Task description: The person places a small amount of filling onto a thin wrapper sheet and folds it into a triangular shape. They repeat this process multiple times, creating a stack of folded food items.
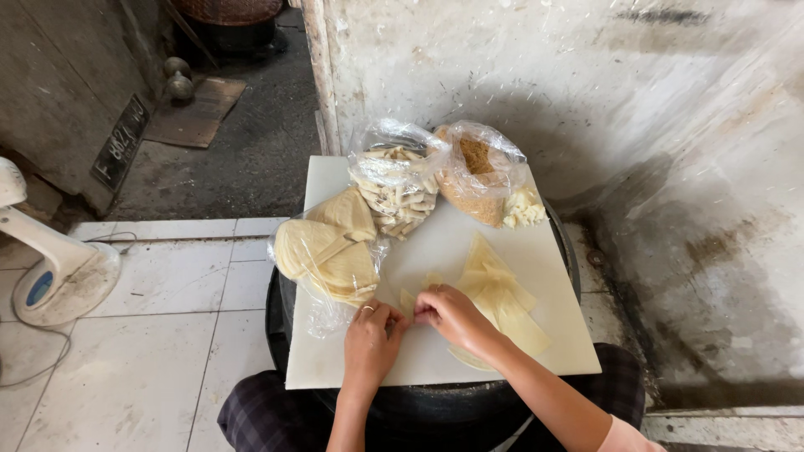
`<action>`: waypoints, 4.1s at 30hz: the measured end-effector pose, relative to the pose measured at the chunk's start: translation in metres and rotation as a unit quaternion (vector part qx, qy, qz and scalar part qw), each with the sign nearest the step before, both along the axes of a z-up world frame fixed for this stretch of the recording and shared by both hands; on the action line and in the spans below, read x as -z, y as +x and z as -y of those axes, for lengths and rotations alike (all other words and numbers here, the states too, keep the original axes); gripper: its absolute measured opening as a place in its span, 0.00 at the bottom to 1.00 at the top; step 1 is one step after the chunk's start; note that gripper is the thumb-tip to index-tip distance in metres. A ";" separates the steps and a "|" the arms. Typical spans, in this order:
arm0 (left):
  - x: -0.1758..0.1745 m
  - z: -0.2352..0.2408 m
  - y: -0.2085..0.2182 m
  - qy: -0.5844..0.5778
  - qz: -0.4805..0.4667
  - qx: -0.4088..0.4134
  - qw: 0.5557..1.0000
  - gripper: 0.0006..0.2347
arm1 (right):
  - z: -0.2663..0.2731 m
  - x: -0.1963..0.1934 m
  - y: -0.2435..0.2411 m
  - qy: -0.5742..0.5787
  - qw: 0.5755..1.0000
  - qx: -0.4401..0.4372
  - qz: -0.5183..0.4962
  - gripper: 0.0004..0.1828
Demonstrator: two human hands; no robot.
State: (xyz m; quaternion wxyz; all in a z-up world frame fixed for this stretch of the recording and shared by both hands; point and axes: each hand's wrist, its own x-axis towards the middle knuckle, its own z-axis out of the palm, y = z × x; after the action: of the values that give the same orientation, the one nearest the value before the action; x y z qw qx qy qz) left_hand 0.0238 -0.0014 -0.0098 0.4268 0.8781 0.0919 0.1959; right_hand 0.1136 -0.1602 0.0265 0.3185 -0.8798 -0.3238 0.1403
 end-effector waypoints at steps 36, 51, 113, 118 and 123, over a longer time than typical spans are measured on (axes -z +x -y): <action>-0.017 -0.003 -0.003 -0.155 0.014 -0.040 0.987 0.10 | -0.015 -0.080 0.090 0.409 0.820 0.122 0.381 0.08; -0.016 -0.002 -0.001 -0.127 0.013 -0.037 0.991 0.06 | 0.077 -0.037 0.087 0.295 0.888 0.209 0.286 0.09; 0.012 0.050 -0.006 0.108 0.033 -0.102 0.988 0.20 | 0.025 -0.014 0.079 0.051 0.971 -0.108 0.205 0.13; 0.023 0.050 -0.005 0.143 -0.002 -0.041 0.989 0.19 | 0.030 -0.006 0.091 0.032 0.998 -0.037 0.041 0.05; 0.035 0.049 -0.003 0.122 -0.020 -0.023 0.992 0.18 | 0.062 -0.049 0.161 0.184 0.963 0.144 0.135 0.05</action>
State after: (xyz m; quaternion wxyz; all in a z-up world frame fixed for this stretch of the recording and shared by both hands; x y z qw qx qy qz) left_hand 0.0204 -0.0507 -0.0447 0.3097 0.9251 0.0961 0.1976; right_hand 0.2743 -0.2224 0.0755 0.4451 -0.8541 -0.2537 -0.0893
